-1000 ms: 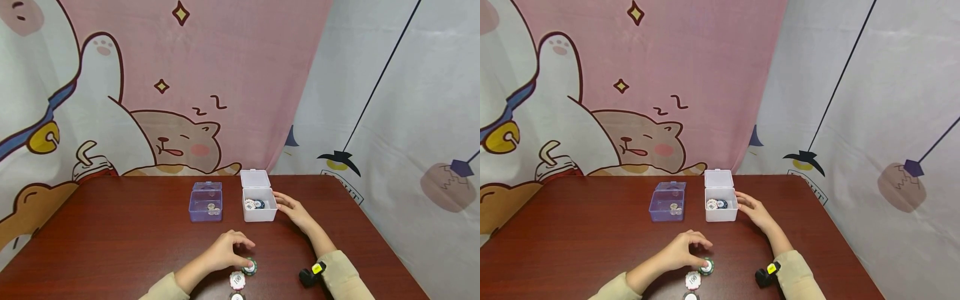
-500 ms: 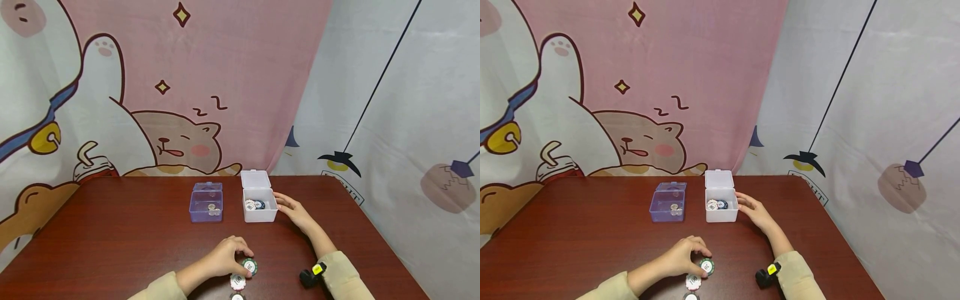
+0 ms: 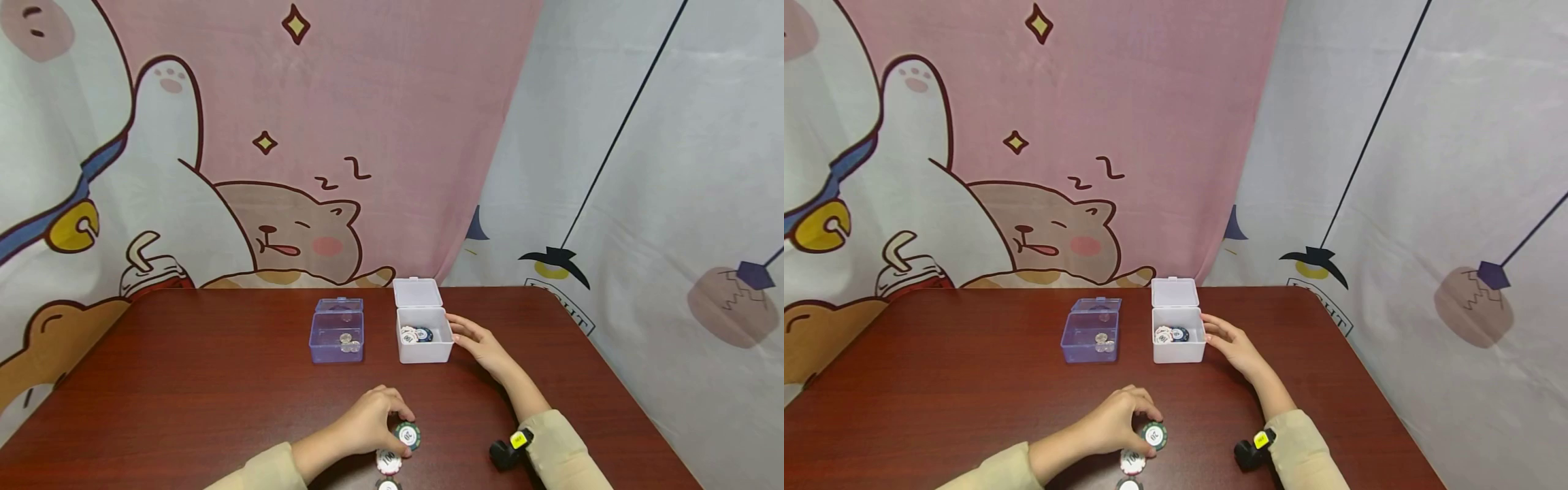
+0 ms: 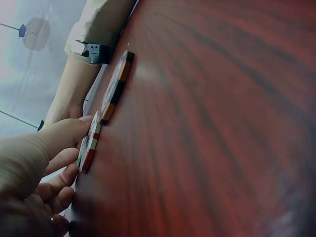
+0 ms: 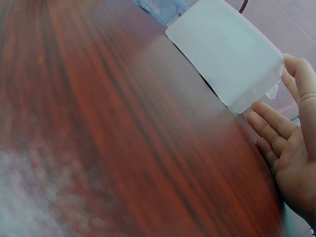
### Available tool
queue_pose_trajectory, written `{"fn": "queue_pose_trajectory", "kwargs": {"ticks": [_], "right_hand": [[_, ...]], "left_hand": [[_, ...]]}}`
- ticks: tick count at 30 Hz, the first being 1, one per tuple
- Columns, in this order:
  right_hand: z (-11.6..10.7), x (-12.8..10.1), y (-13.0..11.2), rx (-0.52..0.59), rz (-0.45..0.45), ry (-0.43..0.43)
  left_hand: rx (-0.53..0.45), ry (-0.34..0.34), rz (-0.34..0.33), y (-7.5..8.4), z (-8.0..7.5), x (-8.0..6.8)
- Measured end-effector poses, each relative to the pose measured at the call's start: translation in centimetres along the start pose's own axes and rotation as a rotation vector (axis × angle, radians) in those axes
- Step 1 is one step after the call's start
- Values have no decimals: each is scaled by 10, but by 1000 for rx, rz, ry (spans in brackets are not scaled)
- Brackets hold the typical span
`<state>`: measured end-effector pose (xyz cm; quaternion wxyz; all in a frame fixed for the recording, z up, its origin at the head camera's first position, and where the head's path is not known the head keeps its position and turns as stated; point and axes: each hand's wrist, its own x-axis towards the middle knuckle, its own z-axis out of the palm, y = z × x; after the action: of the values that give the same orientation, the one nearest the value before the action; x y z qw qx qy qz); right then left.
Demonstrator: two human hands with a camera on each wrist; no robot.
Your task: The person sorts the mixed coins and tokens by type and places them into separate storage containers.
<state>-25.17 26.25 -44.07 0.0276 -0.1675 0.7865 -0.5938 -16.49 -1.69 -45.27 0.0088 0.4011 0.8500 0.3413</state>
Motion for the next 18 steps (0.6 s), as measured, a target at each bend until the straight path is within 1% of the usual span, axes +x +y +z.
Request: {"fn": "queue_pose_trajectory", "kwargs": {"ticks": [4, 13, 18], "right_hand": [[0, -1, -2, -3, 0, -4], [0, -1, -2, -7, -19, -9], [0, 0, -1, -10, -15, -8]], "left_hand": [[18, -12, -9, 2, 0, 1], [69, -17, 25, 2, 1, 2], [74, -10, 14, 2, 1, 2]]}}
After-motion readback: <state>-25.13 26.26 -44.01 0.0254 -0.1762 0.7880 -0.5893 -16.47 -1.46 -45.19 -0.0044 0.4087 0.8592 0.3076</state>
